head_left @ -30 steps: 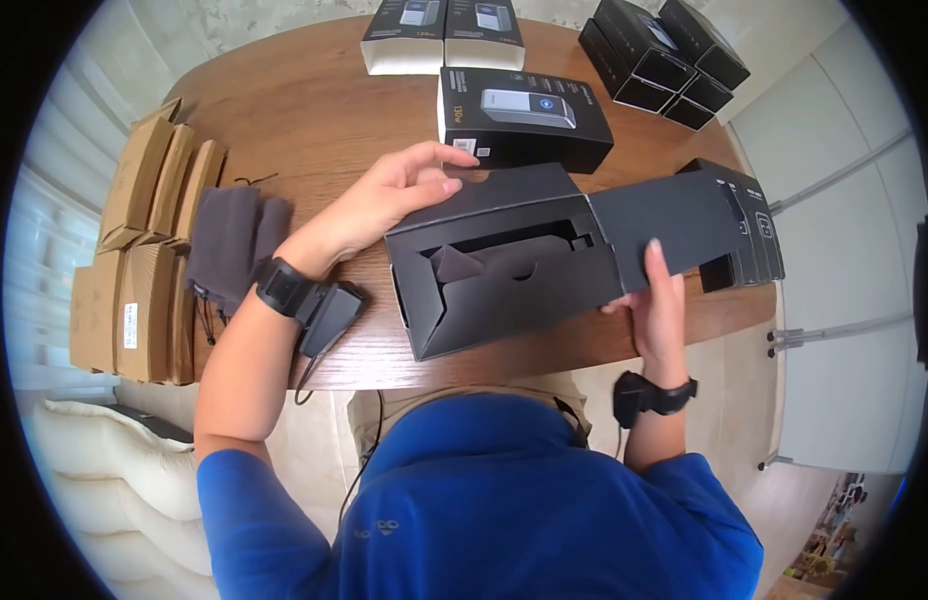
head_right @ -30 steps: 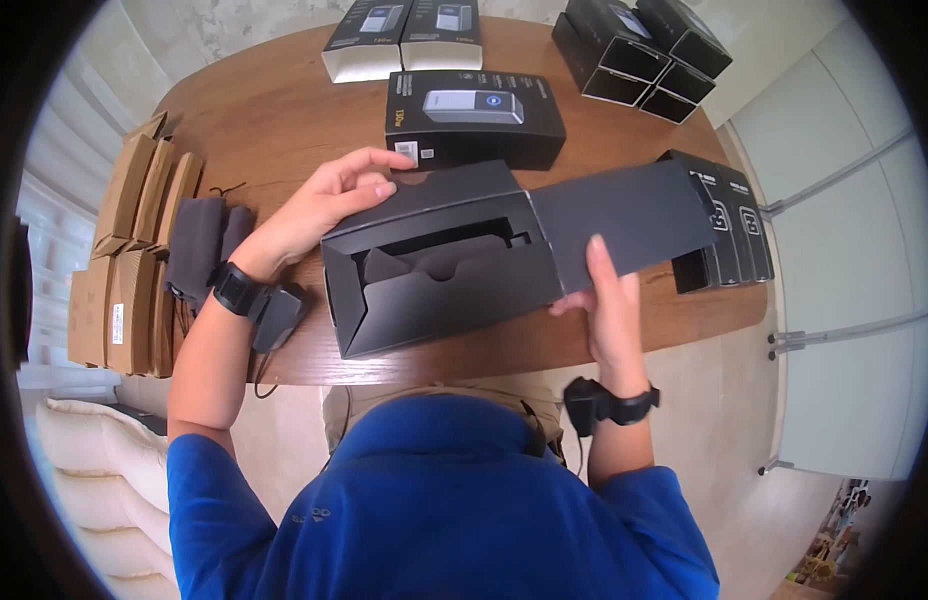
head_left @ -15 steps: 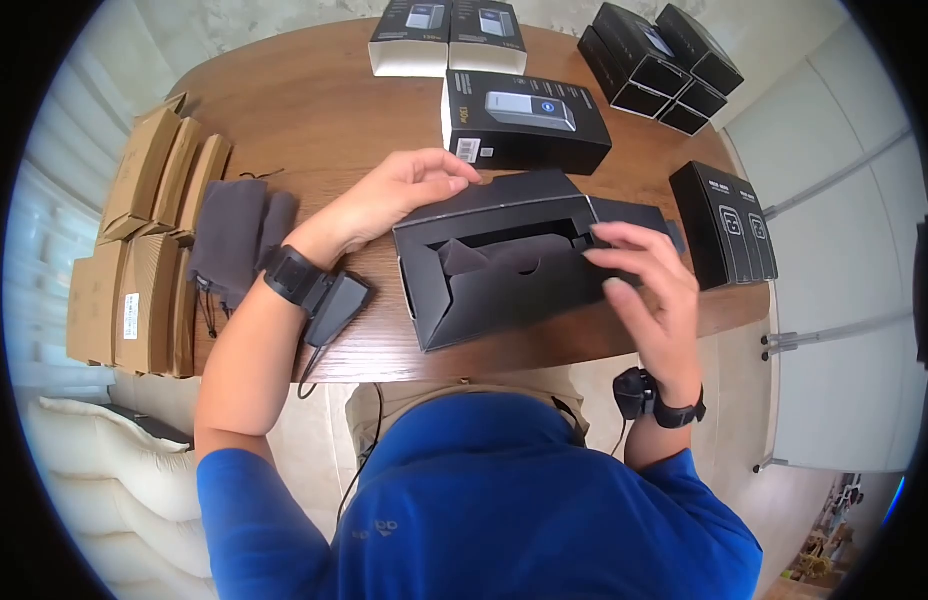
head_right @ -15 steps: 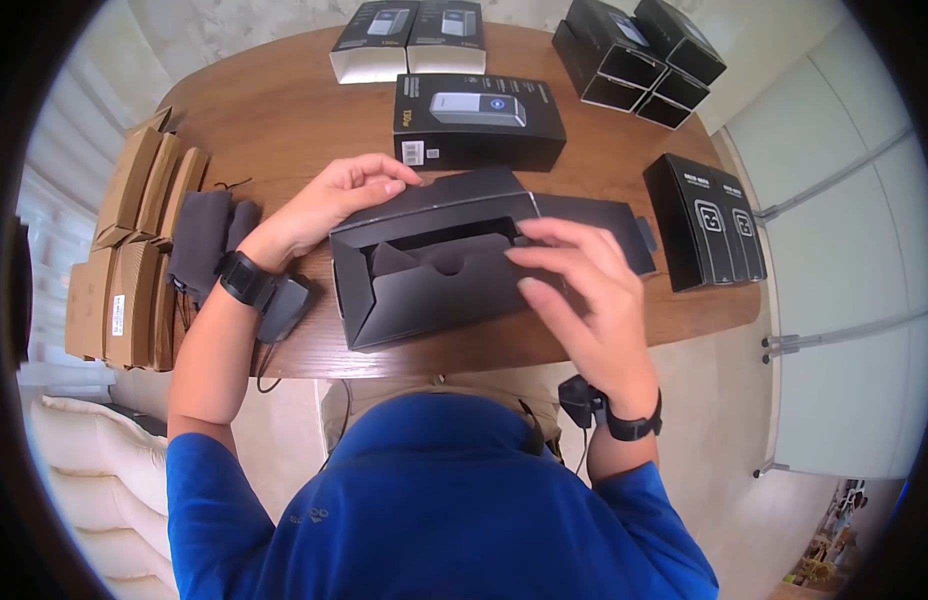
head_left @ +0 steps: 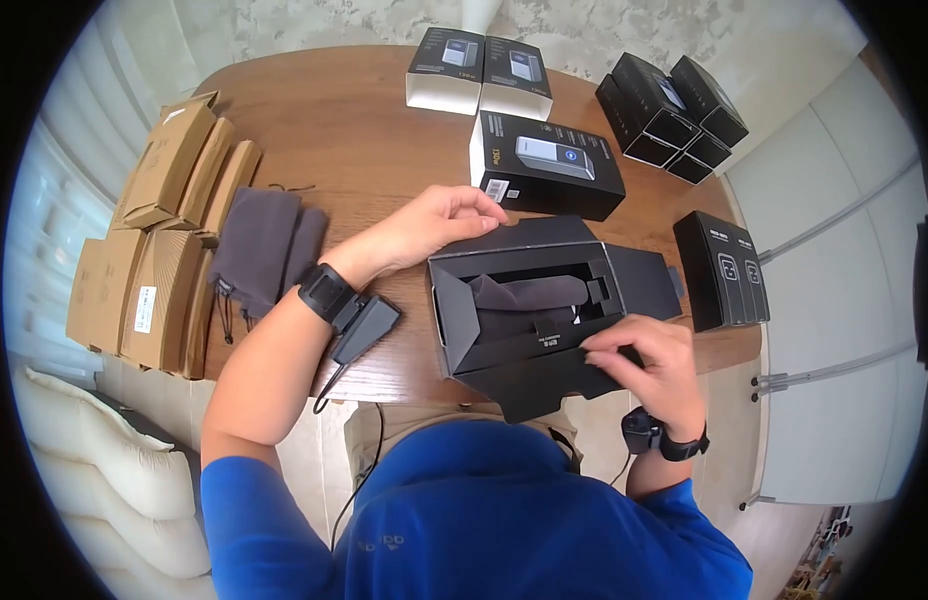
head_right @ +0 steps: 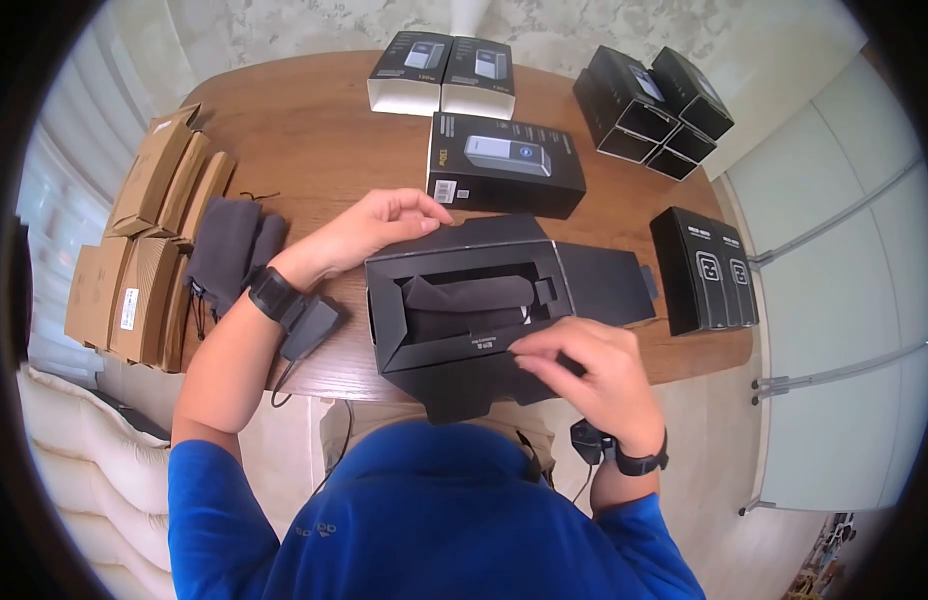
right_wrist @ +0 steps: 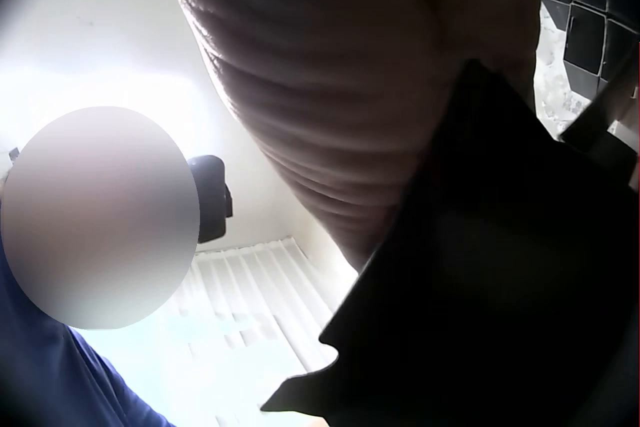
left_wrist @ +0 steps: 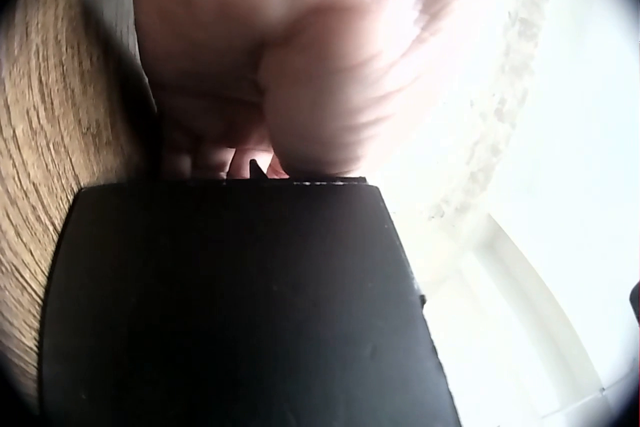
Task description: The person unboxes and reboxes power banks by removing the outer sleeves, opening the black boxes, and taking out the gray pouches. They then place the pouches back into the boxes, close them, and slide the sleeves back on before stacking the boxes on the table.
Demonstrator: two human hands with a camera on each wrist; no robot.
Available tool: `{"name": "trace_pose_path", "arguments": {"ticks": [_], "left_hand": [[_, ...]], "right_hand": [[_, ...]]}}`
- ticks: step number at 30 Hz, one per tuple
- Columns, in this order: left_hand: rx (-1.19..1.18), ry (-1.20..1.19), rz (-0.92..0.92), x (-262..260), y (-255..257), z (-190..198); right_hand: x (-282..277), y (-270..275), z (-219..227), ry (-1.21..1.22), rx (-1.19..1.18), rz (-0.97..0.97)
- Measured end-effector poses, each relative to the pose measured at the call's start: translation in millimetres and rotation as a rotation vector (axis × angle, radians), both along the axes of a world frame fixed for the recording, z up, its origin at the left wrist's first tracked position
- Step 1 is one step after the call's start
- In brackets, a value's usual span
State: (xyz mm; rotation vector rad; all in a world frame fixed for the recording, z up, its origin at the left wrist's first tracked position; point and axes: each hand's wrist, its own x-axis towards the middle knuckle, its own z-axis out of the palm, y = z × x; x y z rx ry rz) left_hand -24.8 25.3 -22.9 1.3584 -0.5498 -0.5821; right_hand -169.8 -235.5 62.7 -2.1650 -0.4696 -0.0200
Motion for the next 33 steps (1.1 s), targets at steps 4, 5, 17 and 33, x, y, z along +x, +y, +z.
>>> {"name": "trace_pose_path", "arguments": {"ticks": [4,5,17,33], "left_hand": [[0.013,0.001,-0.009,1,1,-1],[0.015,-0.006,-0.009,1,0,-1],[-0.005,-0.031,0.010,1,0,-1],[0.043,-0.068,0.012,1,0,2]], "right_hand": [[9,1,-20,-0.208,-0.173,0.134],[10,2,-23,-0.226,-0.185,0.142],[18,22,-31,-0.442,-0.414,0.096],[25,14,16,-0.402,-0.367,0.199]]}}
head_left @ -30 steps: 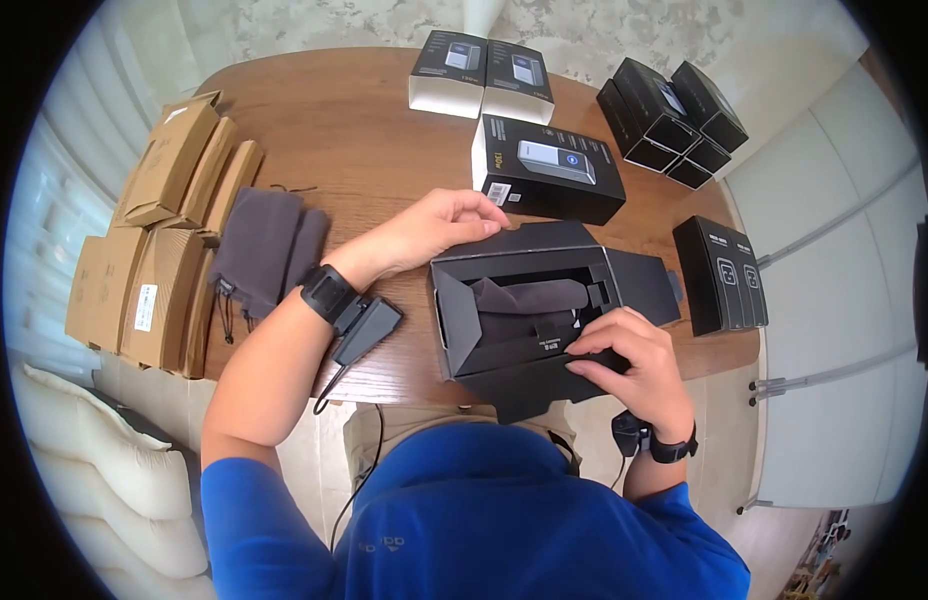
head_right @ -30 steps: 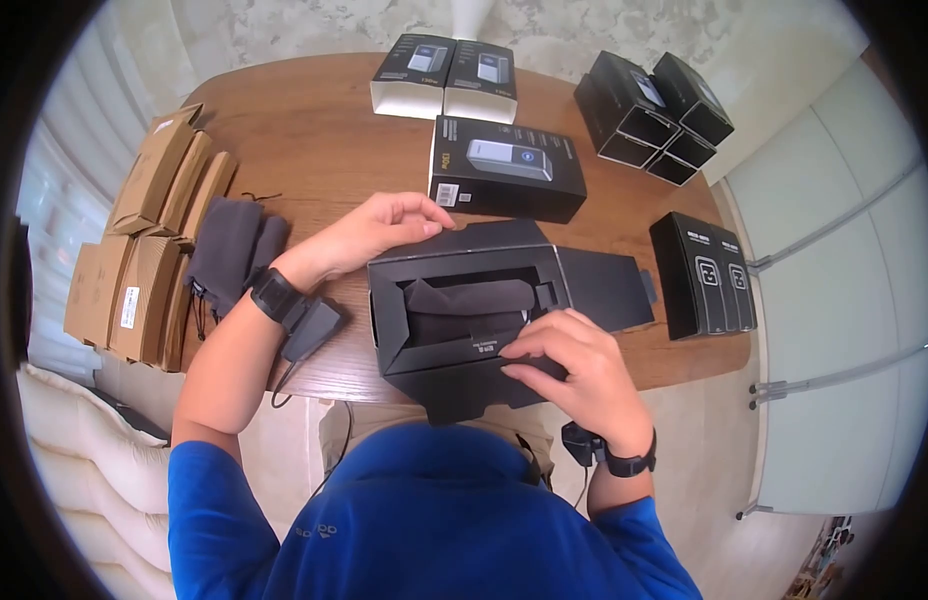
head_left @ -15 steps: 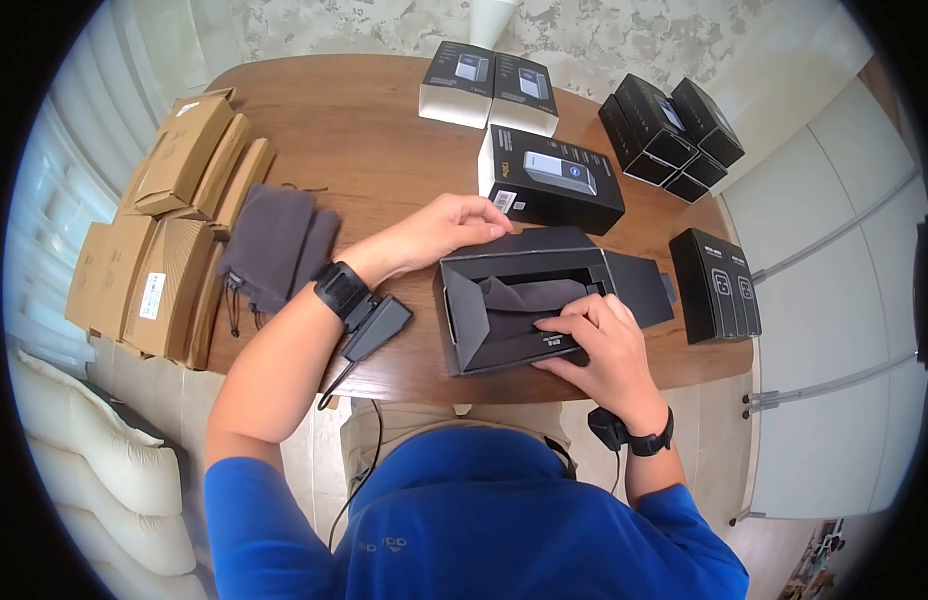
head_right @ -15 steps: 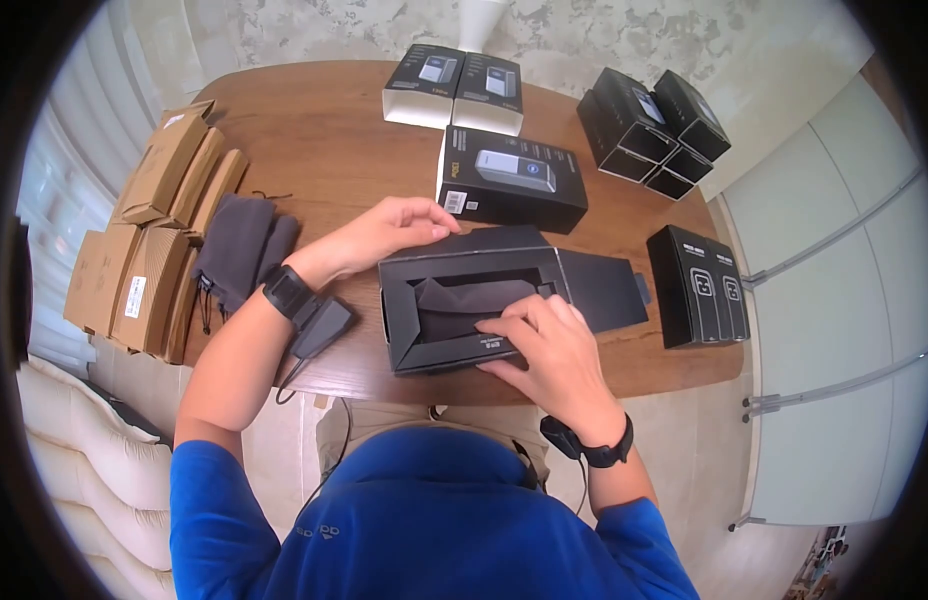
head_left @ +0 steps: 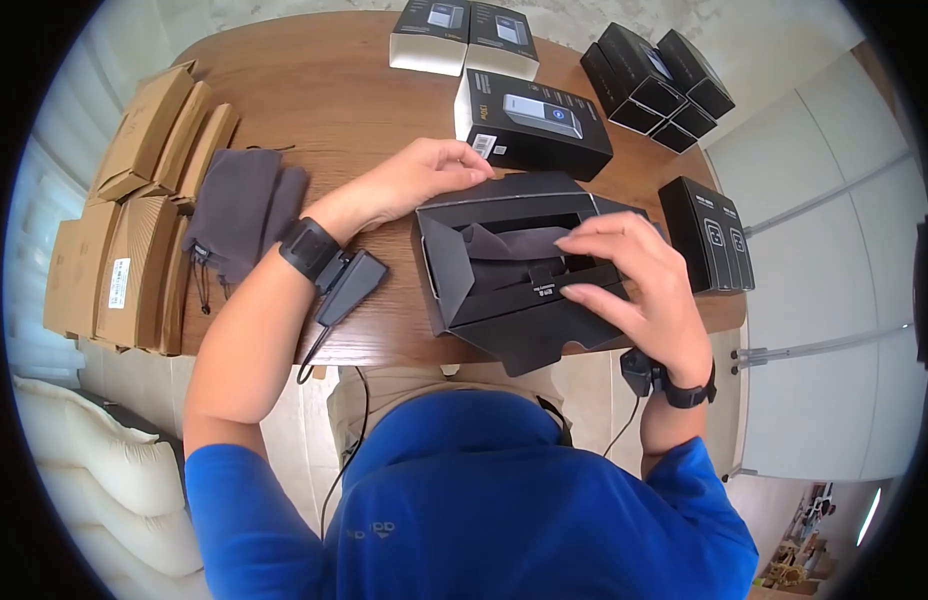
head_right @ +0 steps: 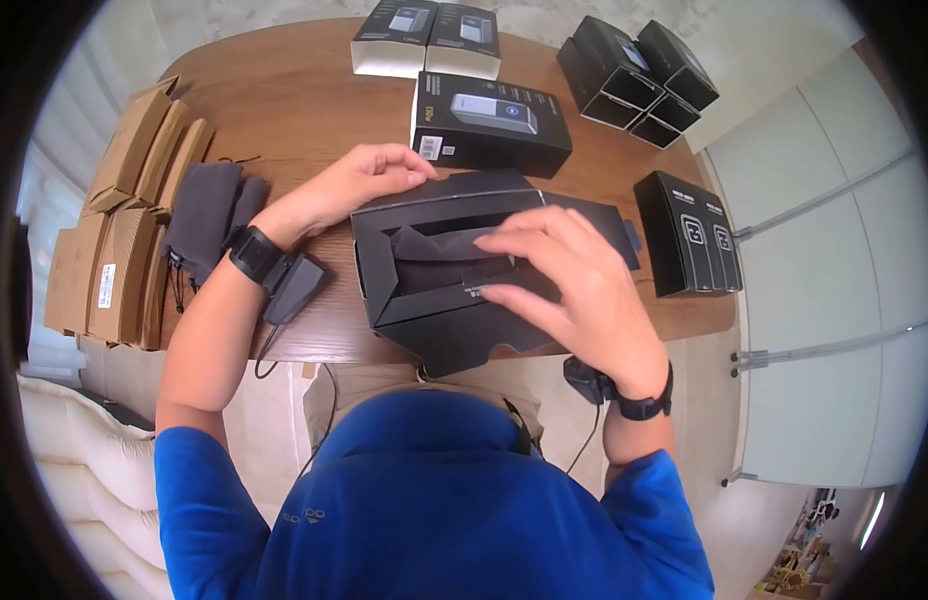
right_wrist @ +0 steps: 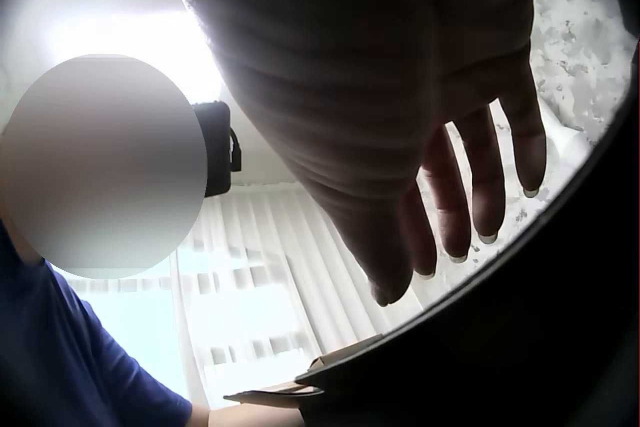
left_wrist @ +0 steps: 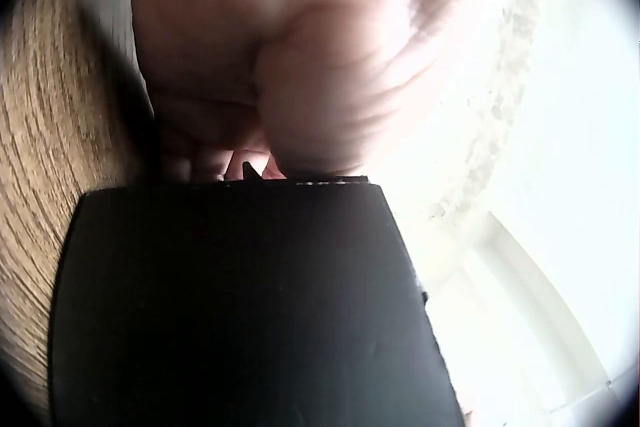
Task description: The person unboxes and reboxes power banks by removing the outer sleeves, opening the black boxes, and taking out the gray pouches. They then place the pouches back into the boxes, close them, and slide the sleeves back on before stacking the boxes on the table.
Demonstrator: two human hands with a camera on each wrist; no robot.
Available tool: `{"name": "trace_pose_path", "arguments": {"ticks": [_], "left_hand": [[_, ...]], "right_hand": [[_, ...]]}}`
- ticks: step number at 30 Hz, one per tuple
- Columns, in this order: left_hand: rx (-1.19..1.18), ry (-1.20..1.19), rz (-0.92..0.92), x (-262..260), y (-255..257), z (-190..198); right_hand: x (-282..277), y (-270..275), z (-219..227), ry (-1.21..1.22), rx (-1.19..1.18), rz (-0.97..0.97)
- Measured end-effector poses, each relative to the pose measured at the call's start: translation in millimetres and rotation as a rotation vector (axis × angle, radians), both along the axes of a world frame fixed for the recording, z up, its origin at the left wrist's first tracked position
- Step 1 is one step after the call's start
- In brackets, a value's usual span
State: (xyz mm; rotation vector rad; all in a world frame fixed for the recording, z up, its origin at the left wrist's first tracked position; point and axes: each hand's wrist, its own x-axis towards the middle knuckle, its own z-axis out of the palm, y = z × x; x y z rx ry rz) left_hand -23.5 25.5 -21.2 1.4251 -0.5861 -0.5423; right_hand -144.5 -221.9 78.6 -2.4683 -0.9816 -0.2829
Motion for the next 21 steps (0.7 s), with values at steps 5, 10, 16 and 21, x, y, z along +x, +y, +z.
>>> {"name": "trace_pose_path", "arguments": {"ticks": [5,10,16,21], "left_hand": [[0.001,0.018,0.000,-1,0,1],[-0.002,-0.007,0.004,-1,1,0],[-0.014,0.026,-0.004,2,1,-2],[0.006,0.002,0.025,-2,0,2]], "right_hand": [[14,17,-7,-0.077,-0.103,-0.003],[33,22,-28,0.087,-0.268,-0.064],[32,22,-33,-0.030,0.225,-0.280],[39,8,-13,0.018,0.398,-0.392]]}}
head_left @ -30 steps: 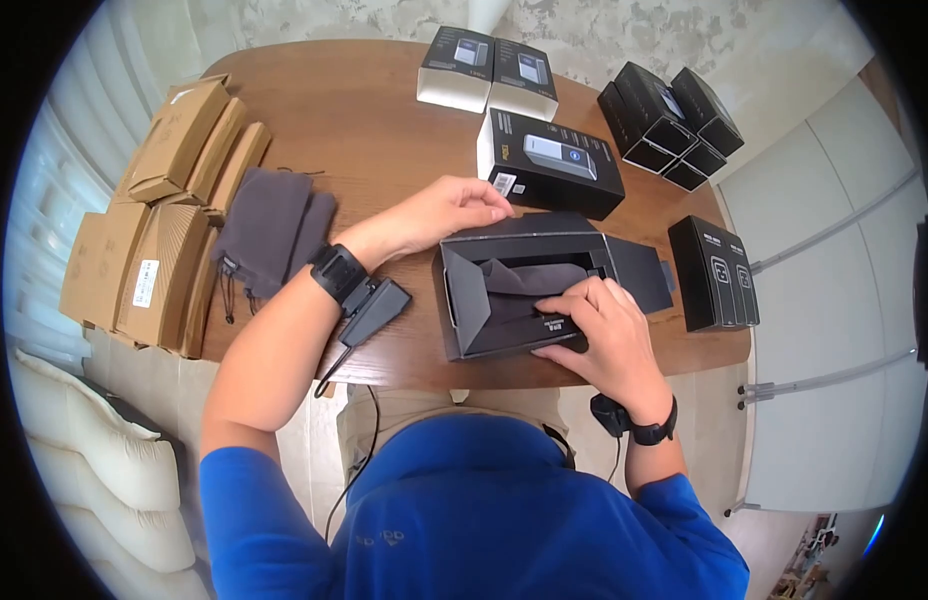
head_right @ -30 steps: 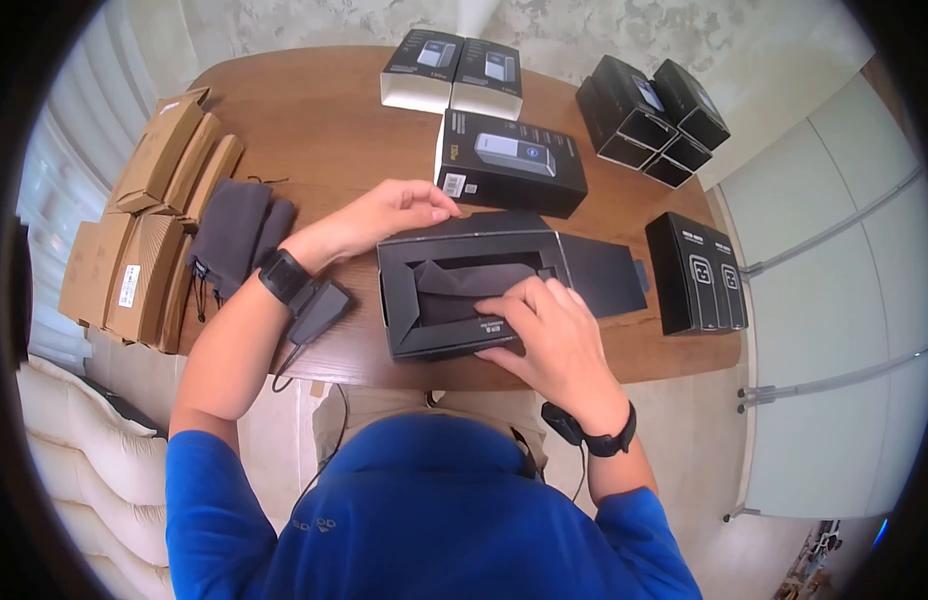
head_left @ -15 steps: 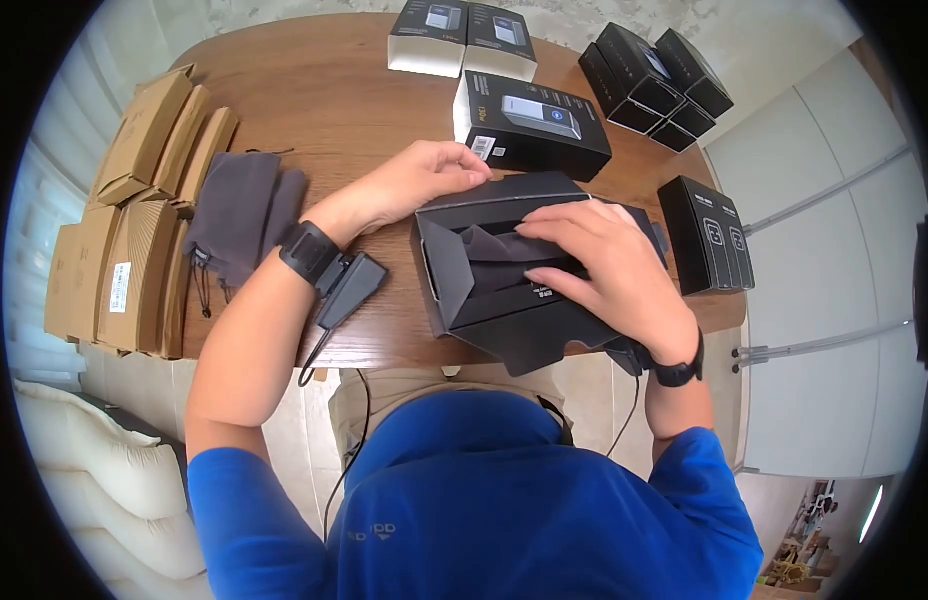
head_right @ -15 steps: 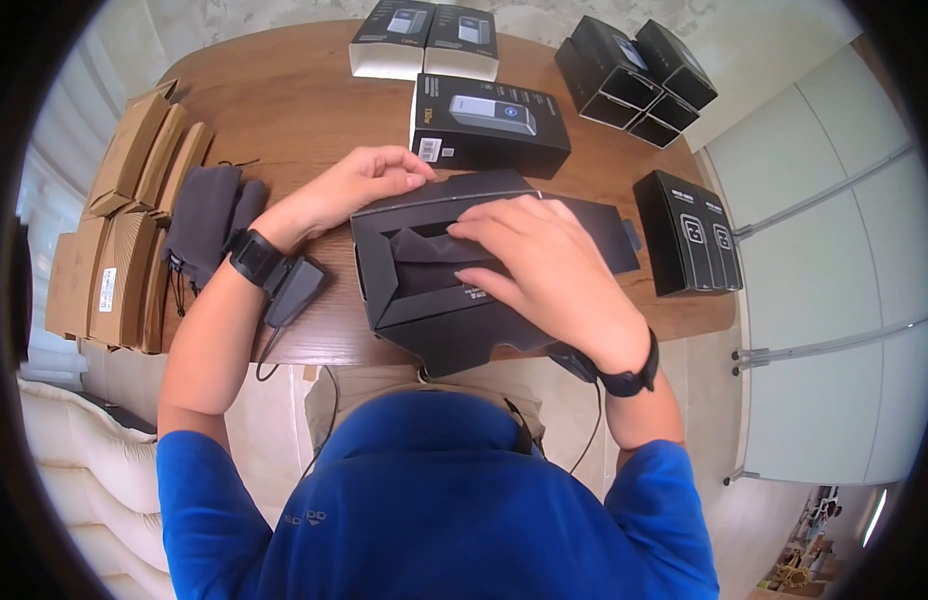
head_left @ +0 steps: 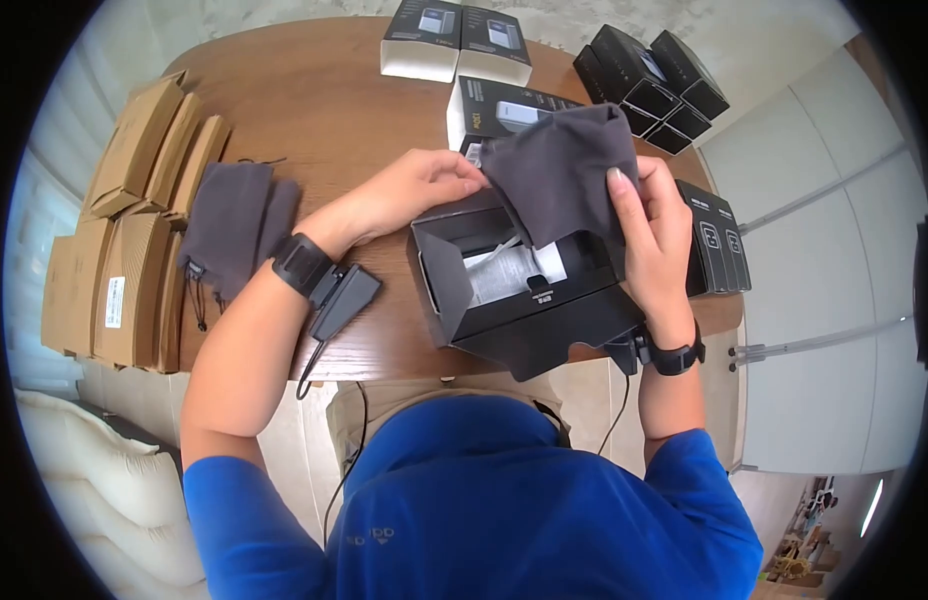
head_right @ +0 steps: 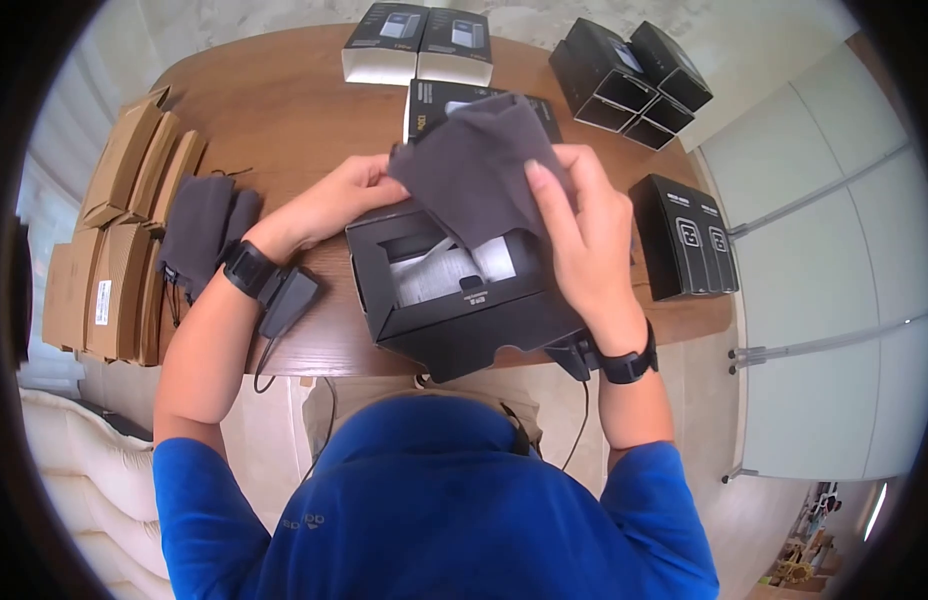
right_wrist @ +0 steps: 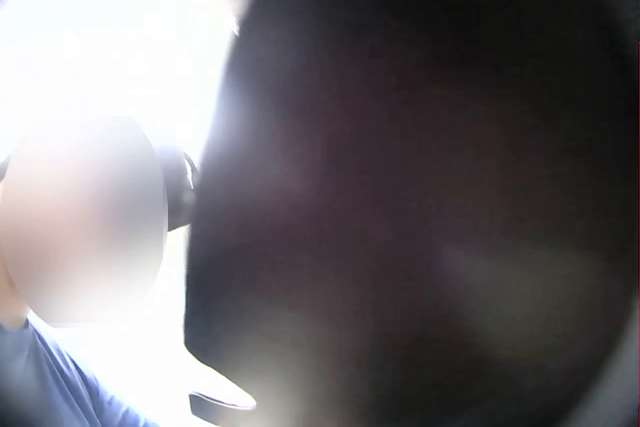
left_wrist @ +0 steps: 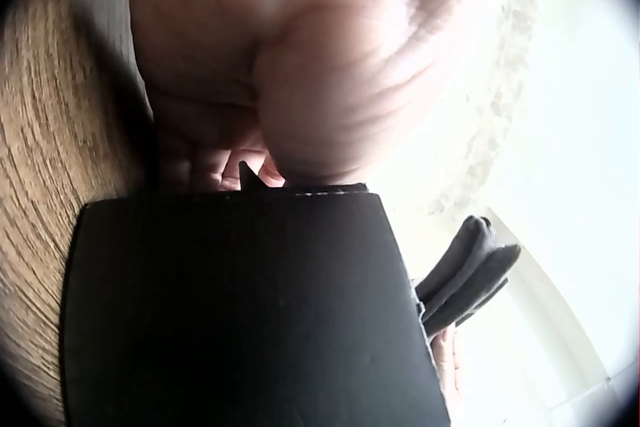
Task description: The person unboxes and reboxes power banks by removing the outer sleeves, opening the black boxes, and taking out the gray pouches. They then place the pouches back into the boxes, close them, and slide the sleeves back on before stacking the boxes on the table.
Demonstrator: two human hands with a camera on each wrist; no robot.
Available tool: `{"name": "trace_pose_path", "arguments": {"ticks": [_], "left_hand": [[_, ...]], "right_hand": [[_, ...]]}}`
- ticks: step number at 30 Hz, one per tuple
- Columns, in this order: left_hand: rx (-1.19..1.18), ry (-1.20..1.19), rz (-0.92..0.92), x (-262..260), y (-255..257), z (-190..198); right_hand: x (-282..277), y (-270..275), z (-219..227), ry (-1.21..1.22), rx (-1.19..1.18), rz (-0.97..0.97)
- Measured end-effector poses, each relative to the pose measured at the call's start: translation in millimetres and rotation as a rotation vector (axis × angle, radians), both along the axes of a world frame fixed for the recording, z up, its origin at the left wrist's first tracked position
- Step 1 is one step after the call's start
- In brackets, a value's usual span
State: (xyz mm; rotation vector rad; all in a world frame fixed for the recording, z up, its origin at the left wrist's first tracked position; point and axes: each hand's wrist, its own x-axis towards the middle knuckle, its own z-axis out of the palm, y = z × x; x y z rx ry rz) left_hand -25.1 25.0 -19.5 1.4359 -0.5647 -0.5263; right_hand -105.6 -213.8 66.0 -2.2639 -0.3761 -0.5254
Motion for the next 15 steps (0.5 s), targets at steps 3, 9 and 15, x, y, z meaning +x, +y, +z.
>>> {"name": "trace_pose_path", "arguments": {"ticks": [3,9,15], "left_hand": [[-0.026,-0.035,0.024,1,-2,-4],[-0.006,-0.291,0.083,5,-5,-10],[-0.025,-0.253,0.109,14,-11,-22]], "right_hand": [[3,2,8,0.042,0.243,0.108],[6,25,57,0.034,0.146,0.231],[30,87,106,0.054,0.204,0.514]]}}
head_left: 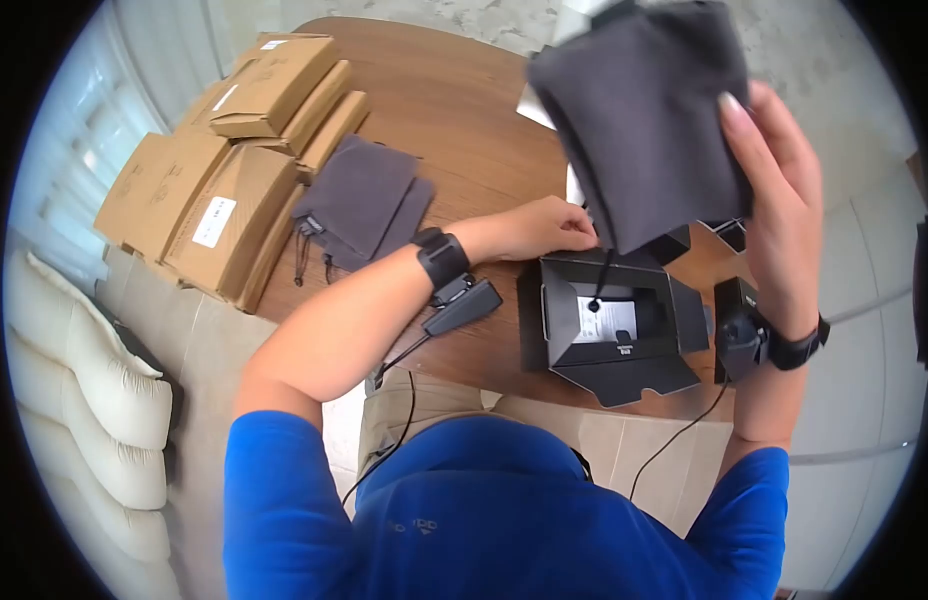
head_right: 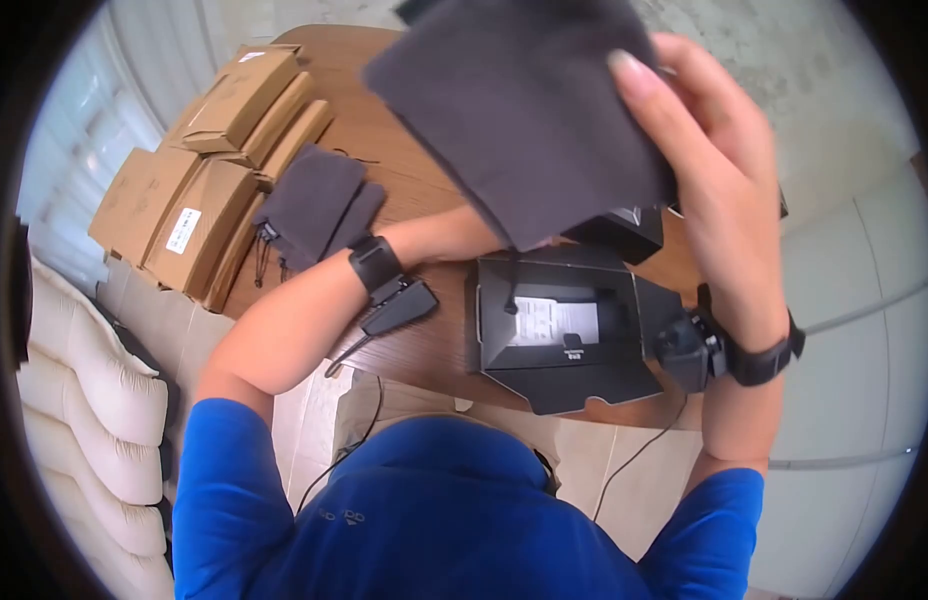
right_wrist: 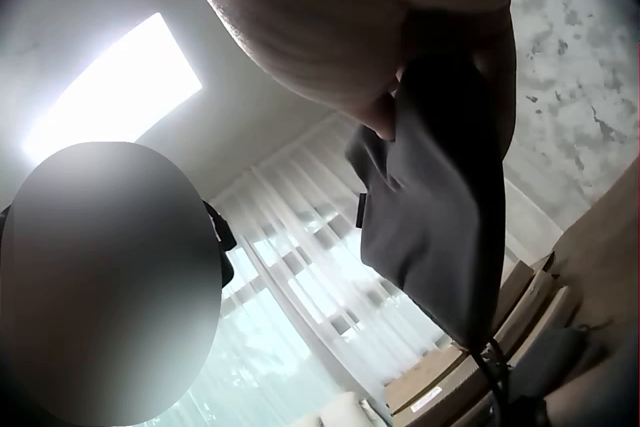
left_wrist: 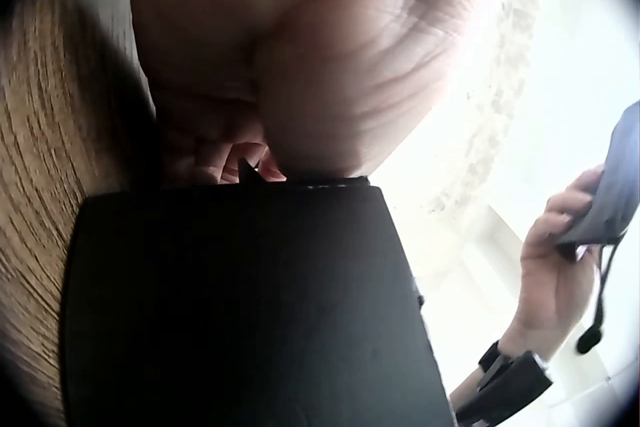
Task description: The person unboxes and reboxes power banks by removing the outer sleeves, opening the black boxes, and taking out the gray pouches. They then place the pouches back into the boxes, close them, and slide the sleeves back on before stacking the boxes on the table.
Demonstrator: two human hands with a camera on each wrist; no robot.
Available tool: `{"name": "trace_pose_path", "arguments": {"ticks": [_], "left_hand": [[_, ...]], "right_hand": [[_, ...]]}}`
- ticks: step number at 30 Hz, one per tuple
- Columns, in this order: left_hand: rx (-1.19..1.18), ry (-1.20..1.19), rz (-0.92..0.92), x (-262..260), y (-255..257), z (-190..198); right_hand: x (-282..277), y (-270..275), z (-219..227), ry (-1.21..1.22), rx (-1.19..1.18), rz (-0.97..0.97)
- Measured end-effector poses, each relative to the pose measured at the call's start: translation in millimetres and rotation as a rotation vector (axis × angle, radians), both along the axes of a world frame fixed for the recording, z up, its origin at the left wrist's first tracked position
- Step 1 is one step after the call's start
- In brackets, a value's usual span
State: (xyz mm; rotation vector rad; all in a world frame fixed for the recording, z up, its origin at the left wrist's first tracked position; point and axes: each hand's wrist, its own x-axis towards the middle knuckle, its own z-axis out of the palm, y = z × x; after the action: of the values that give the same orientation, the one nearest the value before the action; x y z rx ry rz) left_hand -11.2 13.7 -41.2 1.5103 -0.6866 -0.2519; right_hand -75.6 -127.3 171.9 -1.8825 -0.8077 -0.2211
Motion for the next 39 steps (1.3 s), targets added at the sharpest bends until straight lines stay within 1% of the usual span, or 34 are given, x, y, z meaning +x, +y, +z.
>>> {"name": "trace_pose_path", "arguments": {"ticks": [1,2,3,4,5,7,8,9,11,13,14,15,17,18,19,21,22,23,24,25,26,27,28,29,30,31,33,34,36,37,38,39], "left_hand": [[-0.004,-0.008,0.016,-2,2,2],[0.078,-0.075,0.008,-6,5,6],[0.162,-0.139,0.001,-9,8,10],[0.195,-0.122,0.017,-12,9,19],[0.198,-0.125,0.035,-11,7,17],[0.170,-0.092,-0.018,-4,1,11],[0.209,-0.101,-0.028,-3,-2,11],[0.208,-0.104,-0.011,-3,-3,10],[0.182,-0.150,0.033,-5,-4,10],[0.155,-0.189,0.079,-8,-4,9],[0.139,-0.206,0.098,-9,-4,10],[0.125,-0.223,0.112,-10,-5,9],[0.096,-0.259,0.128,-12,-5,10],[0.081,-0.274,0.130,-12,-5,9],[0.067,-0.291,0.129,-13,-4,9],[0.043,-0.329,0.128,-13,-4,10],[0.034,-0.350,0.129,-13,-4,9],[0.025,-0.371,0.132,-13,-4,9],[0.116,-0.339,0.092,-4,-8,0],[0.116,-0.339,0.090,-7,-6,3],[0.067,-0.404,0.112,-12,-1,4],[0.017,-0.470,0.135,-18,6,5],[0.280,-0.763,0.540,-44,17,11],[0.281,-0.763,0.540,-43,16,9],[0.276,-0.757,0.526,-40,14,5],[0.272,-0.752,0.512,-36,13,-1],[0.263,-0.740,0.482,-27,9,-12],[0.258,-0.734,0.465,-24,8,-12],[0.254,-0.728,0.441,-19,6,-10],[-0.045,-0.369,0.117,-20,8,1],[-0.334,0.000,-0.202,-19,10,8],[-0.334,-0.001,-0.199,-17,9,7]], "right_hand": [[9,13,-1,0.030,-0.019,0.030],[15,27,-1,0.058,-0.040,0.062],[16,46,-3,0.146,-0.033,0.123],[25,61,-7,0.219,-0.072,0.232],[38,75,-13,0.291,-0.113,0.340],[56,104,-32,0.365,-0.164,0.377],[57,117,-40,0.505,-0.131,0.396],[58,128,-49,0.612,-0.072,0.376],[59,144,-70,0.768,0.054,0.358],[58,146,-86,0.915,0.087,0.457],[47,147,-85,0.983,0.037,0.415],[45,146,-96,1.033,-0.020,0.375],[29,142,-84,1.114,-0.279,0.352],[41,137,-93,1.056,-0.408,0.394],[46,135,-86,1.064,-0.407,0.387],[50,133,-68,0.730,-0.707,0.298],[52,130,-66,0.585,-0.729,0.250],[52,128,-67,0.587,-0.727,0.249],[51,126,-69,0.457,-0.691,0.266],[49,124,-70,0.327,-0.655,0.282],[44,124,-69,0.382,-0.666,0.295],[41,121,-74,0.382,-0.665,0.293],[40,118,-81,0.000,-0.767,0.375],[38,117,-85,-0.388,-0.850,0.450],[37,117,-86,-0.366,-0.915,0.467],[39,117,-88,-0.366,-0.912,0.468],[46,120,-94,-0.810,-0.785,0.460],[51,121,-98,-0.808,-0.783,0.458],[60,126,-102,-0.849,-0.650,0.516],[62,128,-101,-0.848,-0.649,0.515],[63,131,-99,-0.765,-0.528,0.409],[64,134,-97,-0.681,-0.406,0.305]]}}
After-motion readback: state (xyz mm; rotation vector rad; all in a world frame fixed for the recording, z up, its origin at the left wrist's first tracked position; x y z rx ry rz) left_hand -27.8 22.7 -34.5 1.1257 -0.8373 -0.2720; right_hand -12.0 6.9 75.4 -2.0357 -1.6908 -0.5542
